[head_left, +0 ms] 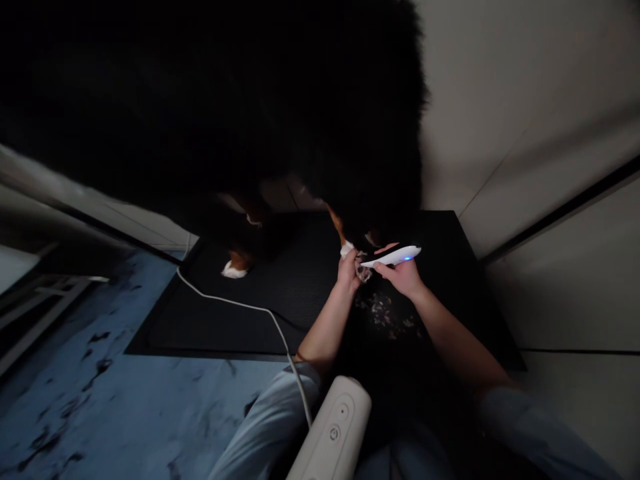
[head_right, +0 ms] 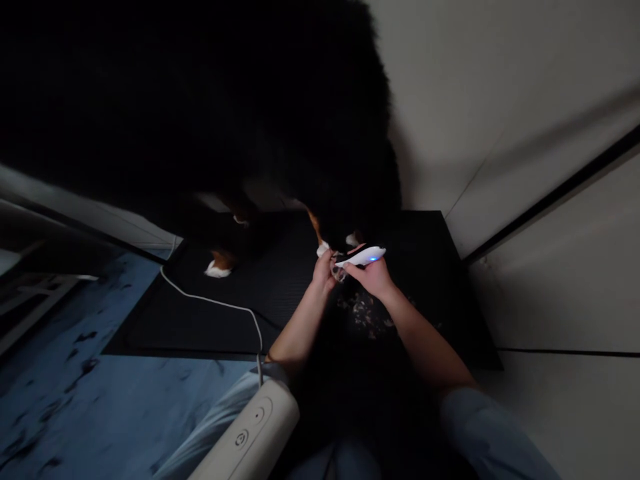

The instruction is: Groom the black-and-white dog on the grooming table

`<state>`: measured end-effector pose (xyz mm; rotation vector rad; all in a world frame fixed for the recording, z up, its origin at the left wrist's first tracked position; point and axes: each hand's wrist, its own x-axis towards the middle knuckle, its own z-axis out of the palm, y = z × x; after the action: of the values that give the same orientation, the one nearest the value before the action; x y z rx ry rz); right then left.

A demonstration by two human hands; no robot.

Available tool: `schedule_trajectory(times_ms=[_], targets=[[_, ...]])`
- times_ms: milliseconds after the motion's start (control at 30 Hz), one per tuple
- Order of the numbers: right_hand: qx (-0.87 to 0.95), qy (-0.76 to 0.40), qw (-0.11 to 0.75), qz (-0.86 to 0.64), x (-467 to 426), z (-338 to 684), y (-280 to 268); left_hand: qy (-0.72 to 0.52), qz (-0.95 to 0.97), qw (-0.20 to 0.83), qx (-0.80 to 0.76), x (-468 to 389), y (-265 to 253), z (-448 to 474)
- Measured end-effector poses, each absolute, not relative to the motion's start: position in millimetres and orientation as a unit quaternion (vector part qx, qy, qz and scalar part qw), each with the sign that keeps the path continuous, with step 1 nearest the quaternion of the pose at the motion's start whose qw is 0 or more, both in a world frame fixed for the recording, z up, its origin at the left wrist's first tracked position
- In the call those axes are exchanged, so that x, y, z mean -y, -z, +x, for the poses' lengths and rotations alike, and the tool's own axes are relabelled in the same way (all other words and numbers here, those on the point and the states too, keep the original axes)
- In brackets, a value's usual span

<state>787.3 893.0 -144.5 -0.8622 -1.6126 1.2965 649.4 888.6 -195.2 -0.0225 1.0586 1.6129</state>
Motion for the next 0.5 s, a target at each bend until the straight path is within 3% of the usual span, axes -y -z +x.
schedule_trajectory(times_ms=[133,367,500], targets=[[0.765,-0.475,0.315,-0.299,-902,784,132,-0.72,0.002,0.544,-0.431,-888,194,652],[0.843,-0.399,0.241,-0.269,-898,780,117,-0.721,-0.006,0.544,-0.429,-885,193,653],[0.807,-0.417,0.297,-0.295,-891,791,127,-0.688,-0.021,0.595,-0.414,-884,191,650]])
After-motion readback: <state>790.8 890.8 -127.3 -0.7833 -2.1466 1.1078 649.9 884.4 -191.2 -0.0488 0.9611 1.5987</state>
